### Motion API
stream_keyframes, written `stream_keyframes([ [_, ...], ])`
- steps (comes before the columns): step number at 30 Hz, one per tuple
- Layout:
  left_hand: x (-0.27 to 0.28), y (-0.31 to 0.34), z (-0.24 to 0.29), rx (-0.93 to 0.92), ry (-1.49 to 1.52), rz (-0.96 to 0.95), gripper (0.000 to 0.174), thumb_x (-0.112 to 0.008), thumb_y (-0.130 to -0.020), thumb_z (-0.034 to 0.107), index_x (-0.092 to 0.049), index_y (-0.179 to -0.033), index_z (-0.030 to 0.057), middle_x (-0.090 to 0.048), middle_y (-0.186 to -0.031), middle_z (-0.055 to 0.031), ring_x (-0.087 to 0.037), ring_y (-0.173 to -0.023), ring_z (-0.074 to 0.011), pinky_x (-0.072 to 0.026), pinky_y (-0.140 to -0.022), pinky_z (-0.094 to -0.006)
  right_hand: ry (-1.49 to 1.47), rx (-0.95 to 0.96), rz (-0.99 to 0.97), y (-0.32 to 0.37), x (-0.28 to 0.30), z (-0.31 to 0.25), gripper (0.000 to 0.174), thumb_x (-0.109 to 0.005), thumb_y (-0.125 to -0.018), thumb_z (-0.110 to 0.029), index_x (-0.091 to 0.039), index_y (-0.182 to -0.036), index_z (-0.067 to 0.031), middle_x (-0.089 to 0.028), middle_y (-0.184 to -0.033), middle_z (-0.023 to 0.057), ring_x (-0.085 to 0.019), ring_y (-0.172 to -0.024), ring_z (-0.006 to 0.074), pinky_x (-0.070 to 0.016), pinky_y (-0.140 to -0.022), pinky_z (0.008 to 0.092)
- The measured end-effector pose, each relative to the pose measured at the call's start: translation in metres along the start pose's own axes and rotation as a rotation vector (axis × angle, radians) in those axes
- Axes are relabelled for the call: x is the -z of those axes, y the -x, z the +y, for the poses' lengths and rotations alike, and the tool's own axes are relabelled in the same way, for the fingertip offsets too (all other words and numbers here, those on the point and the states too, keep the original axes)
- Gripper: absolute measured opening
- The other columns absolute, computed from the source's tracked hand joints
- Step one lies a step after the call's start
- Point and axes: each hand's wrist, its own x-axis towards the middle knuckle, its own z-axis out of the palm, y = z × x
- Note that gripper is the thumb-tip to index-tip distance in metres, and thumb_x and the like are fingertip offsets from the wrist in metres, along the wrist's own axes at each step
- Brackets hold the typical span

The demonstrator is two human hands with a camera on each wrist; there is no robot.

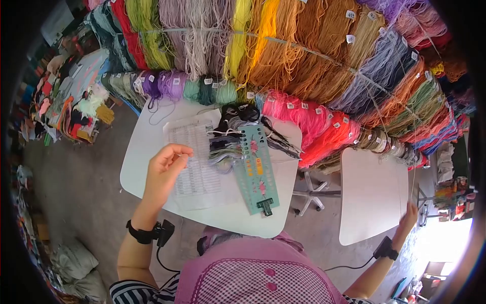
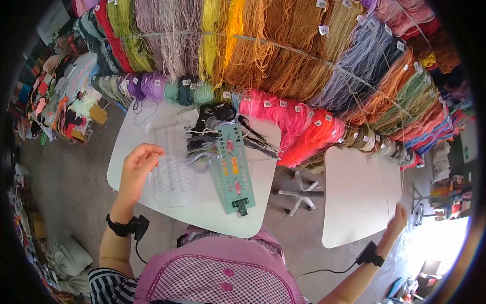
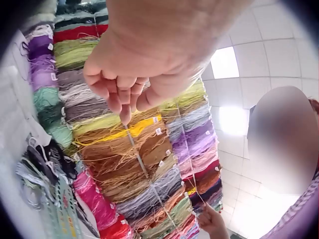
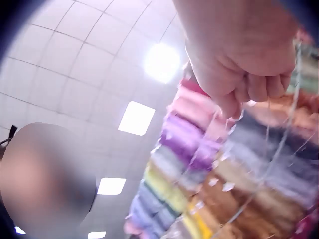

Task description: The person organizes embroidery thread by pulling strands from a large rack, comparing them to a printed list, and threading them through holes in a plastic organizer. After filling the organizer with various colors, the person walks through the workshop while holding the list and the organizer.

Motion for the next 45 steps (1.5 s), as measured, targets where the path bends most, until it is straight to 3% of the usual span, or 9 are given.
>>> stream_keyframes([
  [1,0.000,-0.001,-0.006,0.008,-0.001,-0.008,0.017,-0.058,-0.092,0.012,-0.063,-0.105,0.0027,-0.066,-0.099,-0.0033,-0.057,-0.083,-0.0086,-0.0412,-0.073,-0.0224,0.191,0.348,0.110,-0.054,0.052,0.108,0.020,-0.066,-0.089,-0.022,-0.069,-0.094,-0.0034,-0.062,-0.071,0.0024,-0.057,-0.065,0.0138,-0.0456,-0.065,0.0255],
  [2,-0.003,-0.002,-0.013,0.045,0.011,-0.031,0.016,-0.059,-0.092,0.013,-0.064,-0.104,0.0034,-0.066,-0.098,-0.0028,-0.056,-0.082,-0.0078,-0.0413,-0.071,-0.0218,0.198,0.348,0.107,-0.038,0.058,0.092,0.020,-0.066,-0.089,-0.022,-0.069,-0.094,-0.0034,-0.062,-0.071,0.0024,-0.057,-0.065,0.0138,-0.0456,-0.065,0.0255],
  [5,-0.018,-0.001,-0.029,0.168,0.039,-0.099,0.017,-0.059,-0.092,0.016,-0.065,-0.103,0.0042,-0.066,-0.096,-0.0027,-0.056,-0.077,-0.0070,-0.0416,-0.065,-0.0206,0.934,-0.012,0.156,0.009,0.040,0.032,0.018,-0.064,-0.088,-0.020,-0.065,-0.091,-0.0017,-0.059,-0.074,0.0034,-0.055,-0.077,0.0161,-0.0432,-0.076,0.0282],
  [7,-0.032,0.001,-0.040,0.246,0.057,-0.159,0.018,-0.059,-0.093,0.018,-0.066,-0.104,0.0044,-0.066,-0.094,-0.0031,-0.057,-0.073,-0.0070,-0.0419,-0.061,-0.0199,0.493,0.544,0.099,0.006,-0.001,0.023,0.017,-0.062,-0.088,-0.016,-0.066,-0.093,0.0000,-0.066,-0.088,0.0076,-0.059,-0.086,0.0179,-0.0449,-0.081,0.0282],
  [12,-0.064,-0.004,-0.073,0.588,0.208,-0.325,0.036,-0.060,-0.093,0.026,-0.060,-0.114,-0.0036,-0.063,-0.093,-0.0090,-0.059,-0.060,-0.0119,-0.0403,-0.047,-0.0220,-0.046,0.390,-0.443,0.138,-0.176,-0.102,0.007,-0.062,-0.091,-0.008,-0.062,-0.086,-0.0035,-0.055,-0.077,-0.0007,-0.051,-0.072,0.0047,-0.0412,-0.063,0.0210],
  [16,-0.084,0.000,-0.090,0.616,0.336,-0.257,0.042,-0.061,-0.092,0.026,-0.055,-0.118,-0.0059,-0.061,-0.095,-0.0102,-0.060,-0.065,-0.0126,-0.0389,-0.046,-0.0232,0.006,0.887,-0.758,0.225,-0.258,-0.137,0.009,-0.067,-0.086,-0.006,-0.066,-0.095,-0.0022,-0.066,-0.095,0.0082,-0.064,-0.083,0.0179,-0.0501,-0.069,0.0269],
  [23,-0.105,0.004,-0.087,0.553,0.299,-0.097,0.033,-0.060,-0.093,0.022,-0.056,-0.118,0.0006,-0.061,-0.097,-0.0048,-0.060,-0.076,-0.0126,-0.0394,-0.055,-0.0226,-0.278,0.382,-1.402,0.298,-0.348,-0.125,0.010,-0.064,-0.087,-0.005,-0.064,-0.096,0.0006,-0.066,-0.083,0.0063,-0.065,-0.064,0.0154,-0.0497,-0.059,0.0259],
  [32,-0.110,0.003,-0.098,0.469,0.465,-0.042,0.028,-0.057,-0.094,0.012,-0.058,-0.119,-0.0021,-0.066,-0.090,-0.0091,-0.065,-0.073,-0.0149,-0.0543,-0.065,-0.0269,-0.231,0.903,-1.252,0.314,-0.344,-0.126,0.011,-0.069,-0.078,-0.003,-0.067,-0.089,-0.0008,-0.065,-0.080,0.0103,-0.061,-0.062,0.0193,-0.0498,-0.058,0.0276],
  [45,-0.078,0.006,-0.107,0.486,0.701,-0.016,0.022,-0.056,-0.091,0.009,-0.062,-0.108,-0.0028,-0.067,-0.084,-0.0113,-0.067,-0.071,-0.0173,-0.0530,-0.062,-0.0266,-0.059,0.640,-1.424,0.312,-0.346,-0.119,0.043,-0.078,-0.072,-0.013,-0.056,-0.107,-0.0022,-0.060,-0.077,0.0032,-0.053,-0.062,0.0097,-0.0463,-0.059,0.0241],
])
